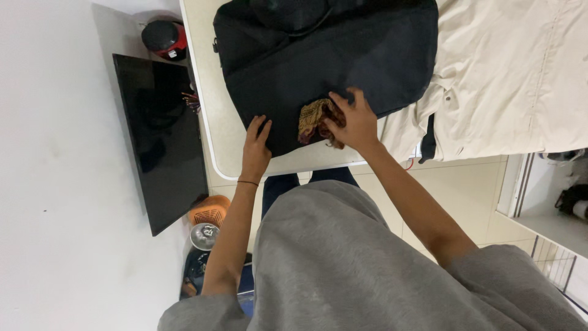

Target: The person wipes a black Nike duffel bag with a small cloth on a white table, then places the bag into a closet shelf. They also move two small bottles onto a shelf and continue wiping the bag's exterior.

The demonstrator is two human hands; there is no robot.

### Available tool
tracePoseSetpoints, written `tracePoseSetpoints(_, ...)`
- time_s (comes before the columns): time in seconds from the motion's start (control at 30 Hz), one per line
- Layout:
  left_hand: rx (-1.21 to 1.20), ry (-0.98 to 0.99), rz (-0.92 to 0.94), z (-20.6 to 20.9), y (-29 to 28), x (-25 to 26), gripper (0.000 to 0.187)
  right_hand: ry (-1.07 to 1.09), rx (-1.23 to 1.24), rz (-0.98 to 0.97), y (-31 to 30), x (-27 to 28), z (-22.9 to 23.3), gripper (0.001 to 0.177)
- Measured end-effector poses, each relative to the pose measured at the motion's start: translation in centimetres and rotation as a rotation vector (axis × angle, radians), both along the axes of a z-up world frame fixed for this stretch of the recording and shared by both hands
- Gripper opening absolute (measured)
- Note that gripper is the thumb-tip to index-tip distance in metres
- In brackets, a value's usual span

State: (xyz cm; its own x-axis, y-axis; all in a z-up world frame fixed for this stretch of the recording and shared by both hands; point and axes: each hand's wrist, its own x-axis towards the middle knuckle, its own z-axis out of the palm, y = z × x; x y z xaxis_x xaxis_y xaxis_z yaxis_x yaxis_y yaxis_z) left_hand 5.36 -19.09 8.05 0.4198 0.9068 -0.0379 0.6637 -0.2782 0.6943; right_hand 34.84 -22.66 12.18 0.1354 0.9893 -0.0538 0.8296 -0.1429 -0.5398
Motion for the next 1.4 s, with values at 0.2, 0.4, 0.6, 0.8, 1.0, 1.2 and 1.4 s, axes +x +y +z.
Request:
tracePoseSetpoints(0.2, -0.062, 0.025, -0.308, -0.9, 1.2, -2.0, 0.059, 0.032, 0.091, -0.025, -3.8, -7.6, -5.8, 0.032)
tracePoseSetpoints(0.4, -0.289, -0.017, -0.349, -0.1, 3.5, -4.2, 0.076, 0.614, 0.068, -0.091, -2.2, -13.8, -4.0, 0.013)
tracePoseSetpoints(0.6, -0.162, 0.188, -0.382, -0.4, 1.5, -5.2, 0.082, 0.386, 0.039, 0.222, -2.6, -16.7, -8.9, 0.026)
tracePoseSetpoints(0.8, -0.062, 0.356, -0.319, -2.0, 0.2, -4.4, 0.065, -0.205, 0.002, 0.012, -2.9, -1.6, -12.5, 0.025)
tracePoseSetpoints(1.0, 0.038, 0.234, -0.152, -2.7, -1.5, -0.4, 0.074, 0.426, 0.152, -0.24, -1.9, -2.1, -6.2, 0.043)
tracePoseSetpoints(1.2, -0.239, -0.223, 0.122, -3.4, -2.2, 4.3, 0.085, 0.243, 0.11, 0.342, -3.8, -11.7, -8.3, 0.035)
tracePoseSetpoints(1.4, -0.204, -0.142, -0.023, -2.8, -3.1, 2.3, 0.059, -0.261, 0.158, 0.079, -4.6, 3.4, -13.2, 0.009)
